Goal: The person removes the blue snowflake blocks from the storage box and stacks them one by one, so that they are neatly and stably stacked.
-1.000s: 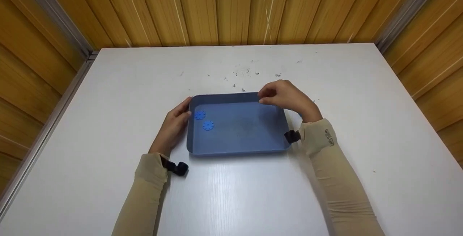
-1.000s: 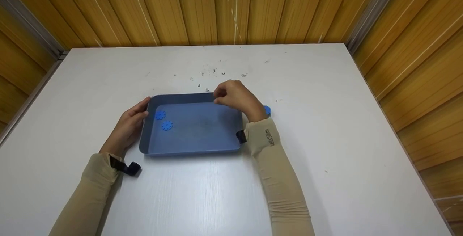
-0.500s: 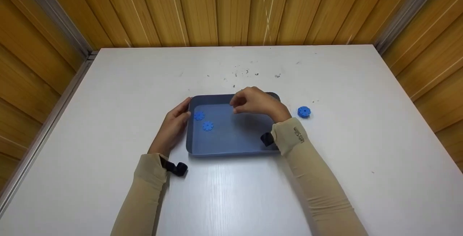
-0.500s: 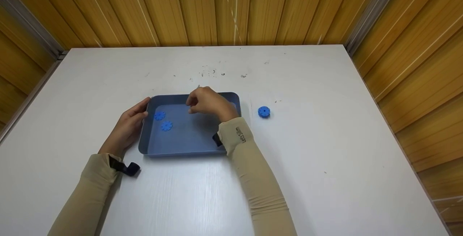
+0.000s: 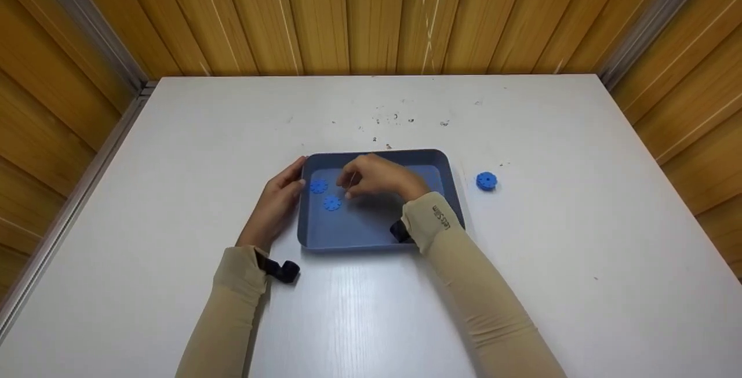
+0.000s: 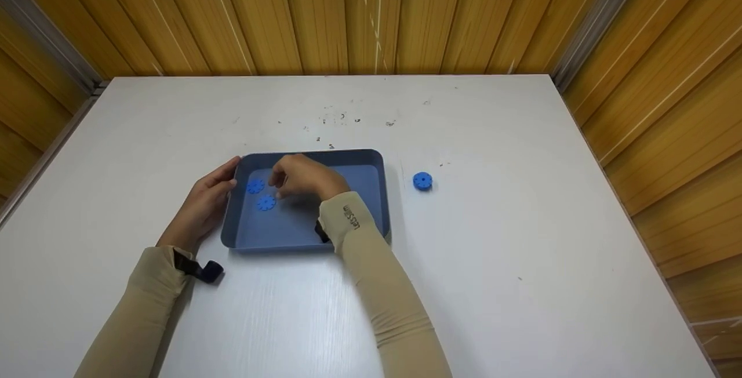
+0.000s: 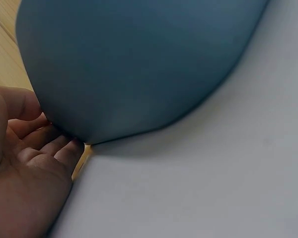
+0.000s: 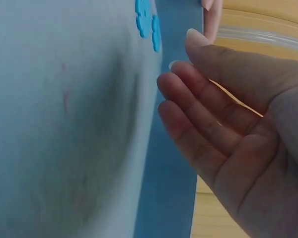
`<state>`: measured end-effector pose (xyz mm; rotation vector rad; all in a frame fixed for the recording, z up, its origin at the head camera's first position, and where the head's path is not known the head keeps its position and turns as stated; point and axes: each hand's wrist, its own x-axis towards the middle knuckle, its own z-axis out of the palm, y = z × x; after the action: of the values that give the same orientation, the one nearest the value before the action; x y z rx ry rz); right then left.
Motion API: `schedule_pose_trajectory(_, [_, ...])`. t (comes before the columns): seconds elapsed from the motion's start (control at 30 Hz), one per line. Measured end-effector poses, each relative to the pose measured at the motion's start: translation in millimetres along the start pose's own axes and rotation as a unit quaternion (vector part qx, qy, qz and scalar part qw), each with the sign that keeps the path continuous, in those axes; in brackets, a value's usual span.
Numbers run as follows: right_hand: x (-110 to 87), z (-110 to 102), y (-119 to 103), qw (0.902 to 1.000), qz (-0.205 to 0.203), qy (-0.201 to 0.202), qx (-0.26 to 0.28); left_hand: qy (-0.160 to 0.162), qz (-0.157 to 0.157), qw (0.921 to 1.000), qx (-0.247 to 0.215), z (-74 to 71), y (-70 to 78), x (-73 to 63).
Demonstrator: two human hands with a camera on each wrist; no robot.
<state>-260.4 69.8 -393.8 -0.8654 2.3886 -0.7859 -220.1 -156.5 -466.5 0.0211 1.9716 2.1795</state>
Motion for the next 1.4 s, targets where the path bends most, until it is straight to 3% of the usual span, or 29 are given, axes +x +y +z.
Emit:
schedule_pose_trajectory(0.7, [27.4,26,-8,0.9987,-0.023,-0.019,-0.041,-0.014,0.019,0.9995,-0.021,-0.3,0.9,-2.4])
schedule_pose_trajectory(1.1, [24.4,24,-5,0.9983,-0.009,-0.027,-0.052,-0.004,0.012,0.9999,-0.01,0.6,0.1,-2.1])
schedule_pose_trajectory(1.4, [19.0,19,-2,0.9976,-0.025,-0.017,-0.062,-0.009,0.013,0.9999,0.007,-0.2,1.0,-2.1])
